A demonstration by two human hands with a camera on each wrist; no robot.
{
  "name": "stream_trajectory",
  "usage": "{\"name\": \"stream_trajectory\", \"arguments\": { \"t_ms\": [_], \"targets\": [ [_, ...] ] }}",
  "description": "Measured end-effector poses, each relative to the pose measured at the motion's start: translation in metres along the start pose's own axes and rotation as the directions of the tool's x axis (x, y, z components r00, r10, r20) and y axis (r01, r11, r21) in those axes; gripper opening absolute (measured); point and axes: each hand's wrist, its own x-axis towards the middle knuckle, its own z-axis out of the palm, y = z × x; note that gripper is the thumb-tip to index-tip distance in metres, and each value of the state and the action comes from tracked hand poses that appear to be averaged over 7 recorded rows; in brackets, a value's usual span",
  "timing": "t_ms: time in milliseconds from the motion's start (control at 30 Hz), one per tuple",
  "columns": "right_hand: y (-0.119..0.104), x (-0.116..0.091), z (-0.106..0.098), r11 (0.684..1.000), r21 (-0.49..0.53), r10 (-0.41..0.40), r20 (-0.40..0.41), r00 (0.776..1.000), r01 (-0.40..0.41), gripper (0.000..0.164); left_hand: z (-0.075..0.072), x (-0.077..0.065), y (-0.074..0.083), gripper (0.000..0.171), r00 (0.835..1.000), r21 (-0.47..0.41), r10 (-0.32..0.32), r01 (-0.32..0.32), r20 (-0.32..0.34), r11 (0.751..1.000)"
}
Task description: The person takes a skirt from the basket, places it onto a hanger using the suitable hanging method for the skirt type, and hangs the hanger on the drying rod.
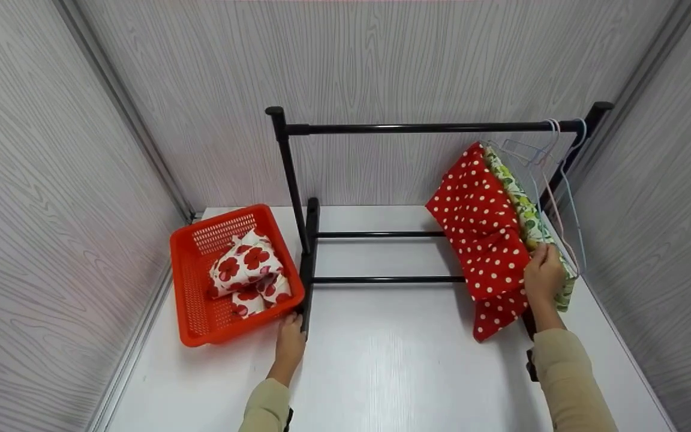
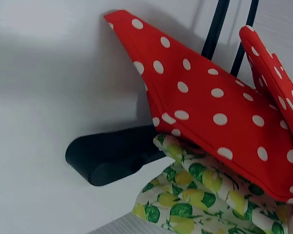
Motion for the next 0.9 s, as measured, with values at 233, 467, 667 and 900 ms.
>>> {"name": "stream_trajectory", "arguments": {
  "t_ms": [233,467,667,900],
  "targets": [
    [0.010,-0.006,-0.016,1.000,-0.008,-0.014,0.137,0.990,0.015,0.033,-0.001,0.001,0.001,0.036,0.997,-0.003,-0.052,0.052,0.056,0.999],
    [0.045,-0.042,-0.026,0.999,-0.032,-0.027,0.170,0.985,0.033,0.033,0.000,0.001,0.002,0.036,1.000,0.018,-0.014,0.014,0.027,1.000],
    [0.074,-0.070,-0.031,0.997,-0.035,-0.059,0.204,0.977,0.068,0.034,0.000,0.001,0.001,0.036,1.000,0.013,-0.012,0.011,0.022,1.000],
    [0.097,-0.083,-0.039,0.988,-0.140,-0.015,0.302,0.953,0.060,0.035,-0.001,0.001,0.002,0.038,0.996,0.005,-0.048,0.048,0.070,0.999]
  ]
}}
